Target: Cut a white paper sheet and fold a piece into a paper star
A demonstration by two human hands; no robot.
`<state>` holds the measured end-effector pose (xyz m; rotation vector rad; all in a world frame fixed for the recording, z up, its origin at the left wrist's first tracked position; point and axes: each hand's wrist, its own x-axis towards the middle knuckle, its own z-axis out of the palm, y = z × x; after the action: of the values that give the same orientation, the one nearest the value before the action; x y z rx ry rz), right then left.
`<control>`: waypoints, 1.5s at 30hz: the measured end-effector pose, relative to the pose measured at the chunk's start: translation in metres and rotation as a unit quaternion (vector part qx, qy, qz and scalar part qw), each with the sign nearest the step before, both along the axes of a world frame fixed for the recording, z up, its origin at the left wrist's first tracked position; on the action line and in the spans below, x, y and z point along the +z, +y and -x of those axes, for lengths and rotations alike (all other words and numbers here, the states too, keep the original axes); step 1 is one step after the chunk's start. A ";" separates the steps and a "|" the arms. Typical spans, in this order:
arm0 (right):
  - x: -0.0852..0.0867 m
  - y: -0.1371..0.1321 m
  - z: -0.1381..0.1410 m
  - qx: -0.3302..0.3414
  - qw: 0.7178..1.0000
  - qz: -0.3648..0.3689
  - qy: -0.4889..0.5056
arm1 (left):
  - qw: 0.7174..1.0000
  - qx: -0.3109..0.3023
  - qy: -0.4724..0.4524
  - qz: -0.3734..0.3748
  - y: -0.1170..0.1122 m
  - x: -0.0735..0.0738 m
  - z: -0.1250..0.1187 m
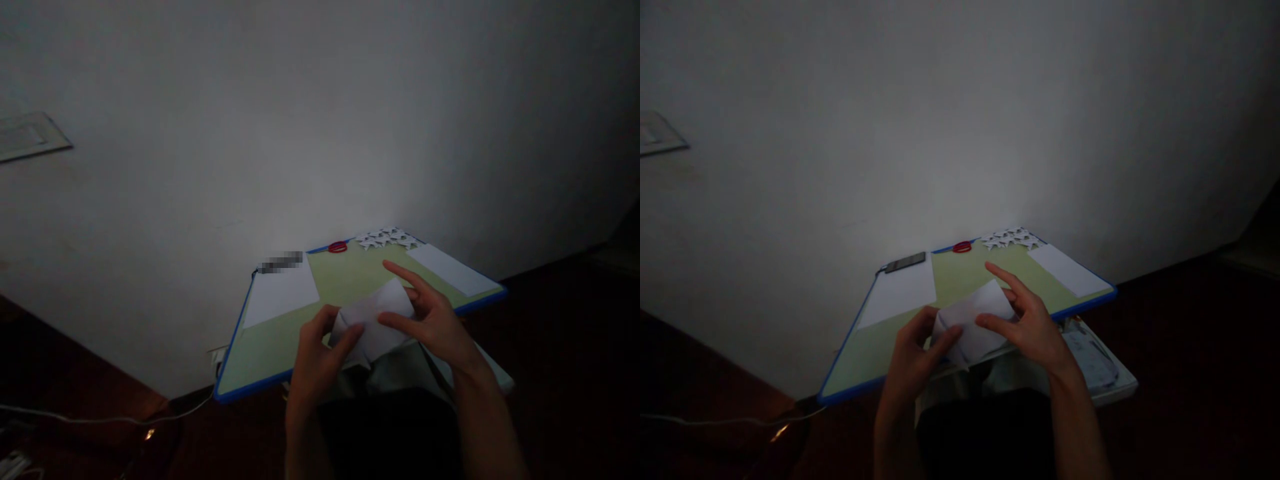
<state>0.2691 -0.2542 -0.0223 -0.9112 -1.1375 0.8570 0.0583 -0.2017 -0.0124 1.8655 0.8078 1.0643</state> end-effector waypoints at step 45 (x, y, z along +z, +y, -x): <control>0.007 0.002 0.000 -0.149 0.949 -0.161 -0.225 | 0.997 0.078 -0.006 -0.011 -0.004 0.004 -0.018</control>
<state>0.2694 -0.2525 -0.0151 -0.9966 -1.4334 0.2037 0.0765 -0.2060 -0.0080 1.8372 0.9498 1.1840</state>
